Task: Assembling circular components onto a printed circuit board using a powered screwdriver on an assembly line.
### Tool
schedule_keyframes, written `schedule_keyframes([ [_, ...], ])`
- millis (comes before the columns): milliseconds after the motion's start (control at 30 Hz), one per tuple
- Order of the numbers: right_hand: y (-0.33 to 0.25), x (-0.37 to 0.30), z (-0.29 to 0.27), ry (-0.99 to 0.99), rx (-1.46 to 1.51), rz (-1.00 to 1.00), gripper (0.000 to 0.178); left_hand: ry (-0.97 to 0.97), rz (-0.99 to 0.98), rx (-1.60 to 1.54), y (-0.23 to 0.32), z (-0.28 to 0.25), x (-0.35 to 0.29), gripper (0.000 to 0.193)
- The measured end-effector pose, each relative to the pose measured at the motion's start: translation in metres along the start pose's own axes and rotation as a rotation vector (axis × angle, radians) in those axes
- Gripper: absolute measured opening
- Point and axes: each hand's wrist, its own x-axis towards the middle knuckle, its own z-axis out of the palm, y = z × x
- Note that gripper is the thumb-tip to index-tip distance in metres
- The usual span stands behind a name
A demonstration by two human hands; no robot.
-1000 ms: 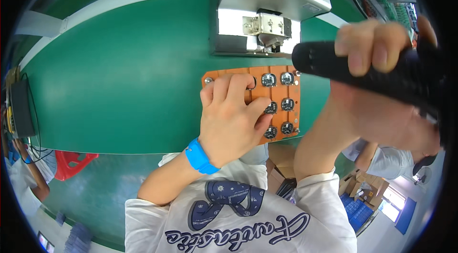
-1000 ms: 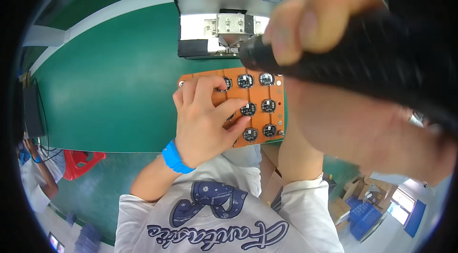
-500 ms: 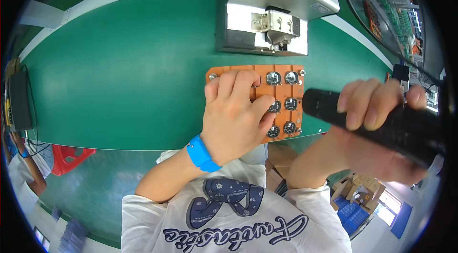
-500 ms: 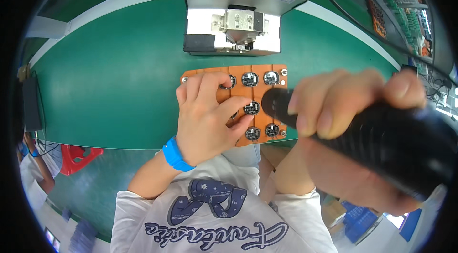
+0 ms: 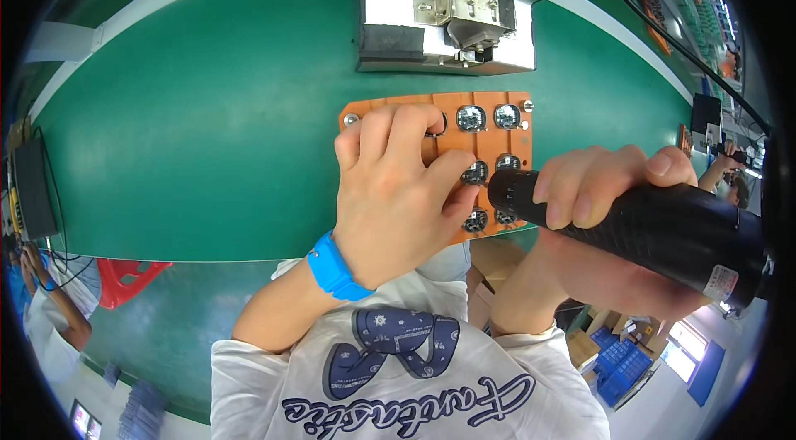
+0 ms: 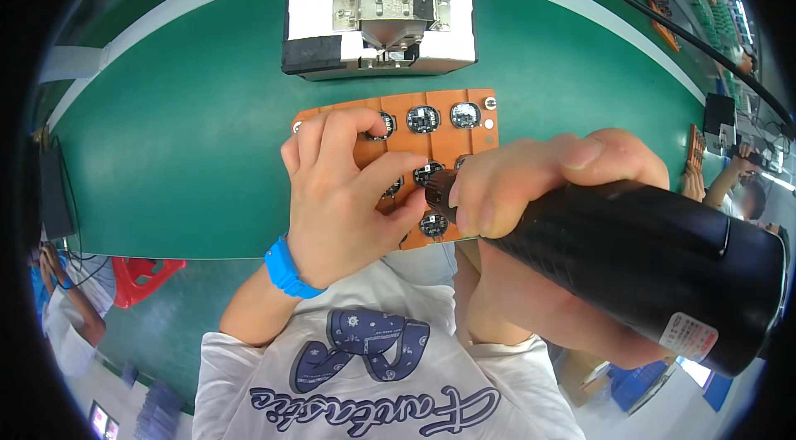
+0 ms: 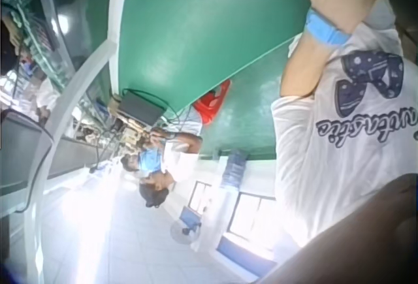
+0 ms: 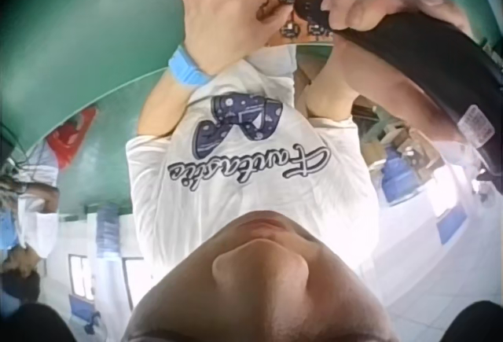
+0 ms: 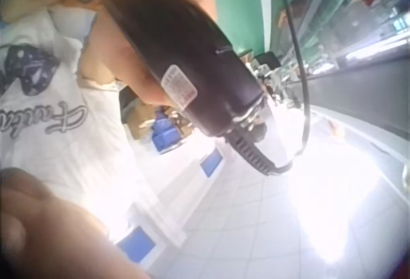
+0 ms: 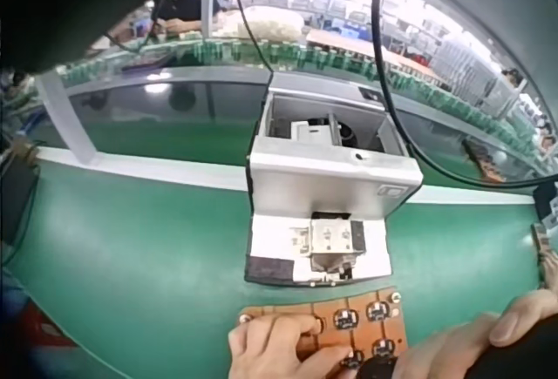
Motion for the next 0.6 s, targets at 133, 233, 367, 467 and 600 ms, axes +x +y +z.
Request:
schedule_keyframes([
  [133, 0.000, -0.005, 0.006, 0.081, -0.010, 0.040, 0.091, -0.020, -0.008, 0.002, 0.001, -0.001, 0.000, 0.034],
  [233, 0.003, -0.008, 0.009, 0.105, -0.008, 0.025, 0.091, -0.010, 0.001, -0.005, 0.001, 0.000, 0.000, 0.034],
  [367, 0.003, -0.007, 0.006, 0.122, -0.003, -0.023, 0.089, -0.017, 0.001, -0.004, 0.001, 0.000, 0.000, 0.033],
  [467, -0.005, -0.002, 0.003, 0.071, 0.012, -0.056, 0.083, -0.004, 0.007, -0.001, 0.000, -0.001, 0.001, 0.032],
  [600, -0.020, 0.010, 0.000, 0.012, 0.058, -0.013, 0.074, 0.024, 0.055, -0.074, -0.001, -0.006, 0.001, 0.033],
])
